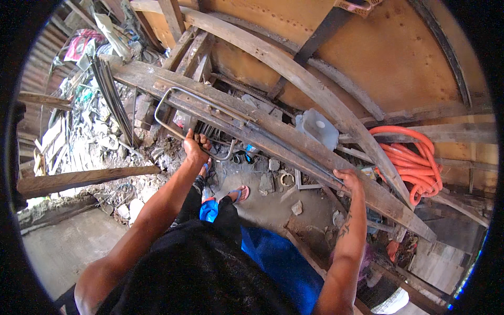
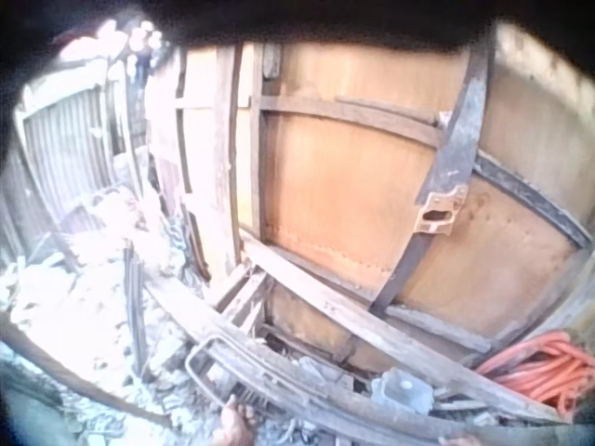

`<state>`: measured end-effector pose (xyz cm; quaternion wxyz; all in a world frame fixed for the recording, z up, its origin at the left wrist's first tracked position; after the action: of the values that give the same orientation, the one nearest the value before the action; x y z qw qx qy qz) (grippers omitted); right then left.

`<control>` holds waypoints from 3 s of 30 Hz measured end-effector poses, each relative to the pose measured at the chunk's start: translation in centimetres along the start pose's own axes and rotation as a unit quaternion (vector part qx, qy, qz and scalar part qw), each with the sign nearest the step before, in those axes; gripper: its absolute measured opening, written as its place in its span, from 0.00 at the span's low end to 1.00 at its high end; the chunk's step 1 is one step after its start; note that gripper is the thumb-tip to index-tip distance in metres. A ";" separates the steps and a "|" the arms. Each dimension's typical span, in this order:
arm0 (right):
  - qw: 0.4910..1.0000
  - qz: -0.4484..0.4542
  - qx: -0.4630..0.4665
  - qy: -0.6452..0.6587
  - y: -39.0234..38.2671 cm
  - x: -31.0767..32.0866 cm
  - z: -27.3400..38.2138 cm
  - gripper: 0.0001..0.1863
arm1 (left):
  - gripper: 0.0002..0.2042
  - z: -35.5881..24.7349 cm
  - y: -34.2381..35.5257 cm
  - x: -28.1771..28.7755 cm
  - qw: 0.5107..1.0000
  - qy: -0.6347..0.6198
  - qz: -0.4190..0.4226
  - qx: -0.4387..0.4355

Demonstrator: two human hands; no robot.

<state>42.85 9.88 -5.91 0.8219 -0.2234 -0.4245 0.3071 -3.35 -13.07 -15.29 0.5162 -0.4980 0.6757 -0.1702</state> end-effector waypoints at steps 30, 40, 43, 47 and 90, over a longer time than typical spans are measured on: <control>0.854 -0.374 -0.021 -0.362 -1.1 -5.0 -2.9 0.23 | 0.19 -0.3 -0.9 -0.9 1.000 -0.003 -0.021 0.015; 0.817 -0.521 -0.164 -0.184 -15.3 -21.1 2.7 0.30 | 0.20 -0.6 0.5 -0.2 0.980 -0.002 0.175 0.090; 0.798 -0.491 -0.283 -0.202 -20.7 -31.2 5.9 0.36 | 0.19 0.4 1.8 0.0 0.974 -0.026 0.199 0.106; 0.784 -0.534 -0.281 -0.149 -22.2 -35.3 9.4 0.34 | 0.15 0.4 1.8 1.7 0.970 0.020 0.224 0.087; 0.711 0.080 -0.128 0.687 -22.6 -53.6 16.7 0.09 | 0.12 0.1 -11.3 14.8 0.622 0.242 0.360 0.652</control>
<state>11.86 -41.65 -12.73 0.8229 -0.5091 0.2407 0.0761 2.78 -30.63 -14.75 0.5434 0.3111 0.6139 -0.4806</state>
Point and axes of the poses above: each hand's wrist, its own y-axis towards the middle knuckle, its own x-axis out of the back of the hand, z = x × y, the point moved 3 cm from there along y, towards the middle knuckle, and after that the axes turned 2 degrees about y, right-handed, at the moved point
